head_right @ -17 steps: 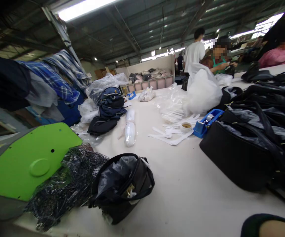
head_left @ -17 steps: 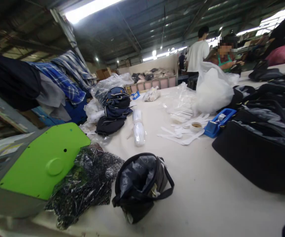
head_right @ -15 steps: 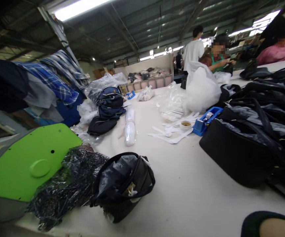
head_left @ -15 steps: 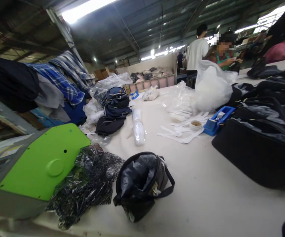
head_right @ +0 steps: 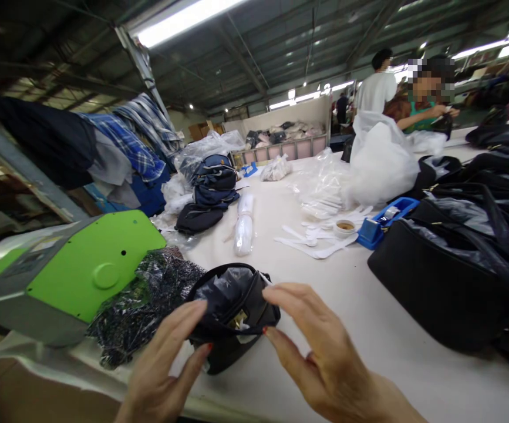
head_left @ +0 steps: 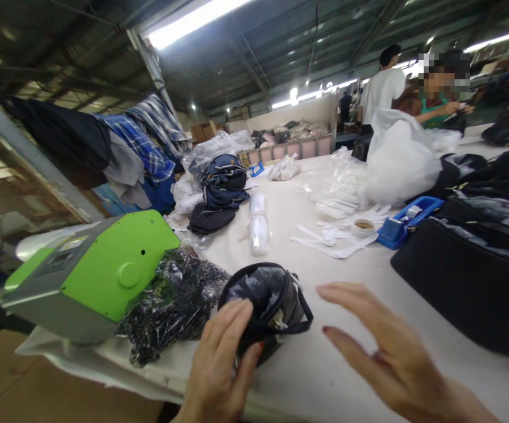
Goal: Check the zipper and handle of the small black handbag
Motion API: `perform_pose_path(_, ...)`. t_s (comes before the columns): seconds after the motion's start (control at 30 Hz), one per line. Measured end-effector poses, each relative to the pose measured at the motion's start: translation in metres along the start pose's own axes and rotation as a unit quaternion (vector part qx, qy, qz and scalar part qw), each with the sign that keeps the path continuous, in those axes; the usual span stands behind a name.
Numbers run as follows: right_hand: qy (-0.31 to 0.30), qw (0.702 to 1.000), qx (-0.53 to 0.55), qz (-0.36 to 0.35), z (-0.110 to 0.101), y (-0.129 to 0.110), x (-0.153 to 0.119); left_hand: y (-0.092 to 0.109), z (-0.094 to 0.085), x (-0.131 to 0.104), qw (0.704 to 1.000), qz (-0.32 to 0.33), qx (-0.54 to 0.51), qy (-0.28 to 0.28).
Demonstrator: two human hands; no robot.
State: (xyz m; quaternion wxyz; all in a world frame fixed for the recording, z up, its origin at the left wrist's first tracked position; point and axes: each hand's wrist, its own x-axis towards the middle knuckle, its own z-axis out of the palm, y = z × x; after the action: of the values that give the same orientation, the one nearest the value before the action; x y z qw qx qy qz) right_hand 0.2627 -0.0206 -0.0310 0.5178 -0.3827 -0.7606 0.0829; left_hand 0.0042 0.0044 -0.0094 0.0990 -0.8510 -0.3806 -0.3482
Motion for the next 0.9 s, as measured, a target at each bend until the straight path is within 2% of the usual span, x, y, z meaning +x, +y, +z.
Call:
perform_pose_path(0.07,-0.035,0.999,-0.013,-0.01,0.023,0.016,-0.001,-0.001,0.019,-0.006,0.998,0.044,0.024,-0.028)
perform_pose_path(0.13,-0.054,0.998,-0.038,-0.01,0.046,0.032,-0.012,-0.002,0.03,-0.012,0.997,0.05,0.042,-0.034)
perform_pose_path(0.2,-0.048,0.997,-0.06,-0.006,0.062,0.045,-0.023,-0.002,0.033,-0.013,0.997,0.047,0.049,-0.023)
perform_pose_path(0.27,-0.037,0.997,-0.062,-0.002,0.069,0.053,-0.029,-0.003,0.032,-0.009,0.997,0.05,0.051,-0.018)
perform_pose_path(0.43,-0.024,0.999,-0.031,0.004,0.062,0.065,-0.025,-0.011,0.032,0.007,0.997,0.077,0.02,-0.009)
perform_pose_path(0.57,0.041,0.998,-0.044,0.005,0.06,0.077,-0.021,-0.021,0.037,0.01,0.998,0.061,-0.019,-0.005)
perform_pose_path(0.73,0.145,0.982,-0.011,0.117,0.065,0.095,-0.007,-0.024,0.039,0.007,0.995,0.026,-0.086,-0.03)
perform_pose_path(0.9,0.167,0.962,0.081,0.203,0.064,0.097,0.029,-0.016,0.04,0.01,0.979,-0.051,-0.196,-0.02)
